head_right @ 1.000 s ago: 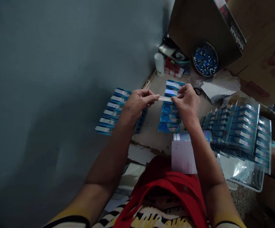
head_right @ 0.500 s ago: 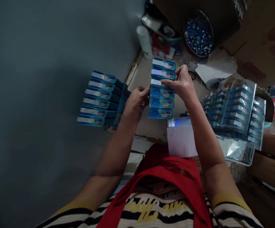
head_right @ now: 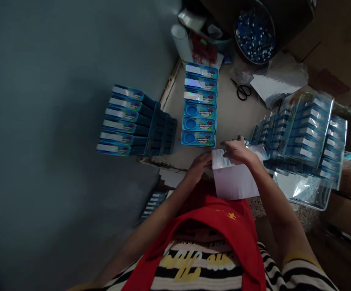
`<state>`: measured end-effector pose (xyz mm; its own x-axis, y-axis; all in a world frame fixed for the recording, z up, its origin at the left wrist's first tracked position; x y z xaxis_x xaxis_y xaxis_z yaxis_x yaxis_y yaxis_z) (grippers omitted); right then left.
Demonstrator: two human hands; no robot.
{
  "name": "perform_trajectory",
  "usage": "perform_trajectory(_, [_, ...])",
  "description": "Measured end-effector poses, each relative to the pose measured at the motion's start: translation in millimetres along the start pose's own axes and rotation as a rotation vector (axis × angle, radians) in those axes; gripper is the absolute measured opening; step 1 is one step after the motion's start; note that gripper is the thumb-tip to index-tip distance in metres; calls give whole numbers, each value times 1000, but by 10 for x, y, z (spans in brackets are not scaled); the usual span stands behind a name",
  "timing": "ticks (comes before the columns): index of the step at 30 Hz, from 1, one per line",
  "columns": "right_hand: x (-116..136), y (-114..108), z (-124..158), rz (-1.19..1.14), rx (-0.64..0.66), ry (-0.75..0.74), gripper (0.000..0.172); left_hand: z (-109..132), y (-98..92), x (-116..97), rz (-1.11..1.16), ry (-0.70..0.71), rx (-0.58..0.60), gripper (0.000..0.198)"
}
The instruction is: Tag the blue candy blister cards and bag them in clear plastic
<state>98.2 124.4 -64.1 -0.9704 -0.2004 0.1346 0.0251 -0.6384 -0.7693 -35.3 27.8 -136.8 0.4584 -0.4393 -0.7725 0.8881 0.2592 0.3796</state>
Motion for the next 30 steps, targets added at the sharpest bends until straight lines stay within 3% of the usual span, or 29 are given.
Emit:
perform_trajectory(3, [40,-19,73,-106,49,-22,38,-26,159,45,27,-13,45,63])
perform_trajectory(6, [59,-175,248,-45,-125,-23,24,2,234,-13,3,96,41,52])
perform_trajectory(8, [101,-174,383,26,-236,-19,25,38,277,-34,-9,144,28,50])
perform_trajectory(14, [226,341,730,43,-444,36,55,53,307,22,34,198,-61,45])
perform_trajectory(17, [264,515,926,4,-478,60,55,35,272,83,42,188,-86,48])
perform_trajectory(21, [199,349,1168,-76,-504,173,34,54,267,53,-4,186,-75,43])
perform_trajectory(23, [161,187,1211,-95,-505,211,33,92,291,-29,-49,199,-67,39])
perform_trajectory(27, [113,-78,1067,-91,-494,211,44,186,390,-273,-102,282,-20,28])
perform_trajectory(30, [153,-100,900,-26,-451,159,44,222,431,-366,-141,329,7,29])
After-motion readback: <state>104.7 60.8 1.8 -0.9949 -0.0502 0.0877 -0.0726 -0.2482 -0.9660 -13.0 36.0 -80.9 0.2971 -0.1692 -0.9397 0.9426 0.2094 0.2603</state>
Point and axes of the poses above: each hand's wrist, its own z-axis away from the middle knuckle, its own y-axis out of the palm, x = y × z, the point moved 9 cm from there along -z, towards the middle knuckle, and after that the axes turned 14 degrees about y, right-handed, at the moved point
